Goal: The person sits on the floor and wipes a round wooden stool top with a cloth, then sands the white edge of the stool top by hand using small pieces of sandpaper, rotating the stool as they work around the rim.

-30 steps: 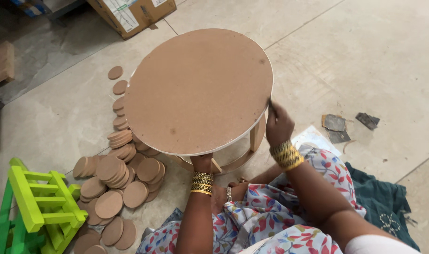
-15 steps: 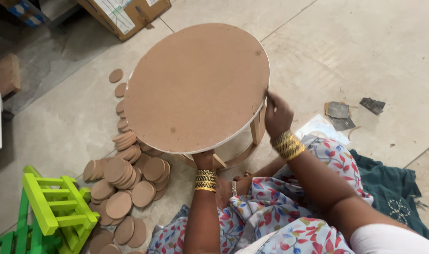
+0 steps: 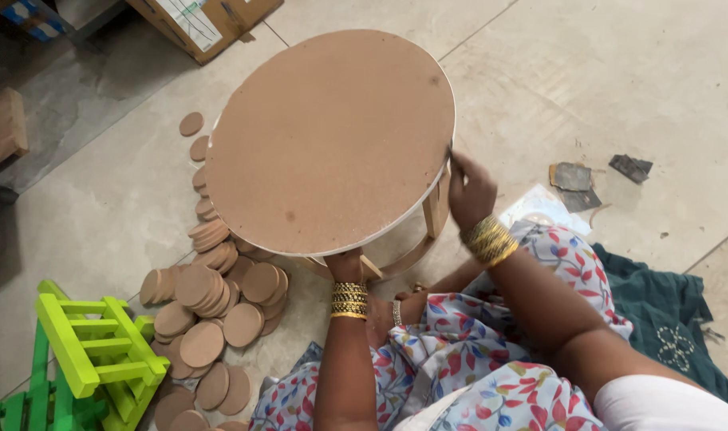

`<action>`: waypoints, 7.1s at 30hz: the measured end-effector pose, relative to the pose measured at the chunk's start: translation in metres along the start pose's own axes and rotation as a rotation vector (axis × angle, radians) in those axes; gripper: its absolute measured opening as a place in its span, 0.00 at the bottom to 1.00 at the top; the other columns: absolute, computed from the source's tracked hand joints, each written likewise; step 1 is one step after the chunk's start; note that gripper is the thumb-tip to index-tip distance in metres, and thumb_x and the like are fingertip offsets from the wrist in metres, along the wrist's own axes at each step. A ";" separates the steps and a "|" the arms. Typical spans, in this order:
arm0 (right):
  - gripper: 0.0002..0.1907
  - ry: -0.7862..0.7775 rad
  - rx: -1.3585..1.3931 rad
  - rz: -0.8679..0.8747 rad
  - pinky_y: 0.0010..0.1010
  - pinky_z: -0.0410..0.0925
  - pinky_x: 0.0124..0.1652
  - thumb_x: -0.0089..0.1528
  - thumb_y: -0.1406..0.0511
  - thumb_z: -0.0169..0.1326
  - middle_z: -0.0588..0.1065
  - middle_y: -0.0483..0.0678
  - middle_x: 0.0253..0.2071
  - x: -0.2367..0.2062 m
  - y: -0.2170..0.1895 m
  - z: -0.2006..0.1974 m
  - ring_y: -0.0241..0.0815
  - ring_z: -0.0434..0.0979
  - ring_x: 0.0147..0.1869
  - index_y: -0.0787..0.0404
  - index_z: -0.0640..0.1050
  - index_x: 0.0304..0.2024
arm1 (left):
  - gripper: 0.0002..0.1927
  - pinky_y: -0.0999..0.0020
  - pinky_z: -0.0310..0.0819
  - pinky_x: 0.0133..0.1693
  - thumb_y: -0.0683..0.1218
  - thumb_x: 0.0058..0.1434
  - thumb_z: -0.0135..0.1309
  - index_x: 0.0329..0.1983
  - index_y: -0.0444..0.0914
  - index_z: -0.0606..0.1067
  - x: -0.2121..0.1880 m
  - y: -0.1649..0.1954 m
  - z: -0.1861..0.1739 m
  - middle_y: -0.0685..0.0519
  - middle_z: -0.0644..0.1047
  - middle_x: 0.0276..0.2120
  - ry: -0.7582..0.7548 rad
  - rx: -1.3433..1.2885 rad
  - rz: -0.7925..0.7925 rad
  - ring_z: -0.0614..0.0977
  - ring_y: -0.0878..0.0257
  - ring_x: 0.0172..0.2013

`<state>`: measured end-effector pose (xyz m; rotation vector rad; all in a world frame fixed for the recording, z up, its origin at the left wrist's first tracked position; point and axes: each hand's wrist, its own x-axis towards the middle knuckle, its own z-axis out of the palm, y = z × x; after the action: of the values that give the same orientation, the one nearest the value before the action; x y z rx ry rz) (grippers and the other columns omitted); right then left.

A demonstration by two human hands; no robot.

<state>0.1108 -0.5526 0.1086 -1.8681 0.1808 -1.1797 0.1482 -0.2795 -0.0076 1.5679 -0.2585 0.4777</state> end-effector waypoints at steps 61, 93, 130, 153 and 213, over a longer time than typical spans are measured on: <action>0.12 -0.165 -0.192 -0.009 0.39 0.72 0.39 0.65 0.71 0.57 0.79 0.56 0.34 -0.038 -0.042 -0.016 0.51 0.80 0.37 0.61 0.82 0.51 | 0.27 0.65 0.76 0.50 0.38 0.54 0.66 0.57 0.30 0.72 0.003 0.004 0.006 0.49 0.79 0.48 0.034 0.013 -0.069 0.80 0.59 0.47; 0.14 -0.303 -0.109 -0.125 0.37 0.73 0.36 0.62 0.72 0.56 0.79 0.54 0.32 -0.064 -0.036 -0.021 0.47 0.80 0.34 0.61 0.83 0.50 | 0.30 0.63 0.72 0.53 0.38 0.54 0.68 0.58 0.27 0.69 0.000 -0.004 0.002 0.46 0.78 0.51 0.021 0.168 0.070 0.79 0.57 0.50; 0.09 -0.046 -0.140 -0.030 0.35 0.75 0.41 0.69 0.71 0.56 0.82 0.55 0.41 -0.006 -0.021 -0.026 0.48 0.84 0.43 0.62 0.81 0.51 | 0.24 0.67 0.77 0.37 0.39 0.56 0.67 0.54 0.30 0.73 -0.002 -0.004 0.003 0.51 0.79 0.40 -0.002 -0.039 -0.211 0.79 0.62 0.36; 0.15 -0.294 -0.039 -0.166 0.38 0.74 0.42 0.62 0.73 0.55 0.80 0.54 0.37 -0.042 -0.025 -0.027 0.50 0.81 0.40 0.61 0.82 0.51 | 0.27 0.63 0.76 0.39 0.38 0.56 0.63 0.60 0.29 0.73 0.000 -0.004 0.003 0.47 0.78 0.44 0.032 -0.113 -0.308 0.79 0.57 0.40; 0.12 0.301 0.422 0.494 0.23 0.74 0.40 0.67 0.71 0.57 0.80 0.48 0.40 -0.016 0.131 -0.026 0.32 0.79 0.38 0.73 0.78 0.52 | 0.33 0.57 0.76 0.56 0.39 0.49 0.70 0.60 0.35 0.72 0.055 0.032 0.043 0.47 0.77 0.53 -0.617 -0.356 -0.726 0.78 0.54 0.55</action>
<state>0.1234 -0.6368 0.0051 -1.1833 0.4901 -1.0433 0.1882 -0.3168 0.0456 1.3047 -0.2052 -0.6001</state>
